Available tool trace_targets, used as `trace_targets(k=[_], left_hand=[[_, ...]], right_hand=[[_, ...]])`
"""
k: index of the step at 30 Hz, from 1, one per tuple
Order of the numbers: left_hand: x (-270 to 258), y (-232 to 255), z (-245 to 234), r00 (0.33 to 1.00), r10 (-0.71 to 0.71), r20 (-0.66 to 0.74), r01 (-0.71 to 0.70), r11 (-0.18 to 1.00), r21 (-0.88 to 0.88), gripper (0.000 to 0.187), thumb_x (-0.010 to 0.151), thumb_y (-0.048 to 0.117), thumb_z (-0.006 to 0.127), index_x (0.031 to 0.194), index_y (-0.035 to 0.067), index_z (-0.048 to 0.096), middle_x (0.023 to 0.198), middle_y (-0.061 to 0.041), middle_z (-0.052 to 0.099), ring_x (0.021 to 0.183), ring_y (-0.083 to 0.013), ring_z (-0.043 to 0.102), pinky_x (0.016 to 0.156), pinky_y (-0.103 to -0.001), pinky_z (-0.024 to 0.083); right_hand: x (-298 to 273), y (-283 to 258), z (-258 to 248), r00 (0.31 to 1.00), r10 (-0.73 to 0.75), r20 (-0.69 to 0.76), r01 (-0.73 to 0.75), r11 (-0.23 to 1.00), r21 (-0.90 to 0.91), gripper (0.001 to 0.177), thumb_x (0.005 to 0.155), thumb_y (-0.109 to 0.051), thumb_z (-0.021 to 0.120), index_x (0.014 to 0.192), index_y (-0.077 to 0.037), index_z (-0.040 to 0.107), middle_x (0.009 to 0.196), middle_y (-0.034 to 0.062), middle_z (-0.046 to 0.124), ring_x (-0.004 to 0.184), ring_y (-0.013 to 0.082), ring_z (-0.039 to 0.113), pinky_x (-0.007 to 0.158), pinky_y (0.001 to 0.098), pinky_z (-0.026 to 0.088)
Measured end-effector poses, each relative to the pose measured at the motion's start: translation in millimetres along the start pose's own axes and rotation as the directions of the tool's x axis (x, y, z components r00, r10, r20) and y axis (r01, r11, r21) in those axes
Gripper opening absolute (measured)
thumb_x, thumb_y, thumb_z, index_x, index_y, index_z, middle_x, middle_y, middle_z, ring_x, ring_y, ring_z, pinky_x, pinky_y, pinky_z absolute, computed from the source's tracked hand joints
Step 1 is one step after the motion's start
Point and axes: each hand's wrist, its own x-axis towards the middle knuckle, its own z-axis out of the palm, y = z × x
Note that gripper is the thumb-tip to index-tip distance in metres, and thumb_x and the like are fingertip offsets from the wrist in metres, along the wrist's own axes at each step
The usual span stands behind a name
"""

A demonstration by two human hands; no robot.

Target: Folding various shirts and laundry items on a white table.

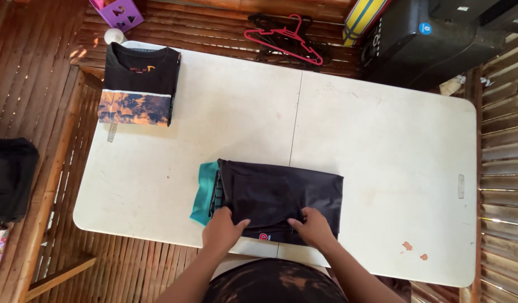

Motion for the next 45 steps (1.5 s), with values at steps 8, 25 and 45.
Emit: trace_targets(k=[8, 25, 45], left_hand=[[0.7, -18.2, -12.0, 0.988, -0.014, 0.154, 0.076, 0.911, -0.404, 0.028, 0.092, 0.028, 0.071, 0.103, 0.004, 0.063, 0.086, -0.013, 0.070, 0.074, -0.0309, 0.071, 0.070, -0.041, 0.055], [22.2, 4.5, -0.5, 0.957, 0.271, -0.099, -0.288, 0.925, -0.248, 0.023, 0.092, 0.018, 0.071, 0.107, 0.009, 0.056, 0.100, -0.013, 0.065, 0.091, -0.0358, 0.066, 0.081, -0.045, 0.053], [7.9, 33.1, 33.4, 0.789, 0.564, -0.242, -0.491, 0.817, 0.302, 0.059, 0.093, 0.018, 0.062, 0.150, 0.017, 0.047, 0.162, -0.012, 0.032, 0.148, -0.0387, 0.032, 0.120, -0.051, 0.027]], right_hand=[[-9.2, 37.7, 9.8, 0.978, 0.061, 0.200, -0.159, 0.841, 0.518, 0.033, 0.089, -0.024, 0.073, 0.110, 0.001, 0.067, 0.093, 0.0132, 0.076, 0.083, 0.0193, 0.074, 0.075, 0.0305, 0.060], [28.2, -46.6, 4.7, 0.993, 0.089, -0.076, -0.064, 0.957, 0.284, 0.036, 0.091, -0.032, 0.077, 0.099, -0.003, 0.059, 0.077, 0.0104, 0.064, 0.072, 0.0258, 0.062, 0.067, 0.0380, 0.051], [-6.5, -19.9, -7.2, 0.803, 0.132, -0.582, -0.154, 0.988, 0.012, 0.055, 0.086, -0.032, 0.072, 0.132, -0.007, 0.056, 0.131, 0.0156, 0.056, 0.125, 0.0360, 0.052, 0.105, 0.0503, 0.041]])
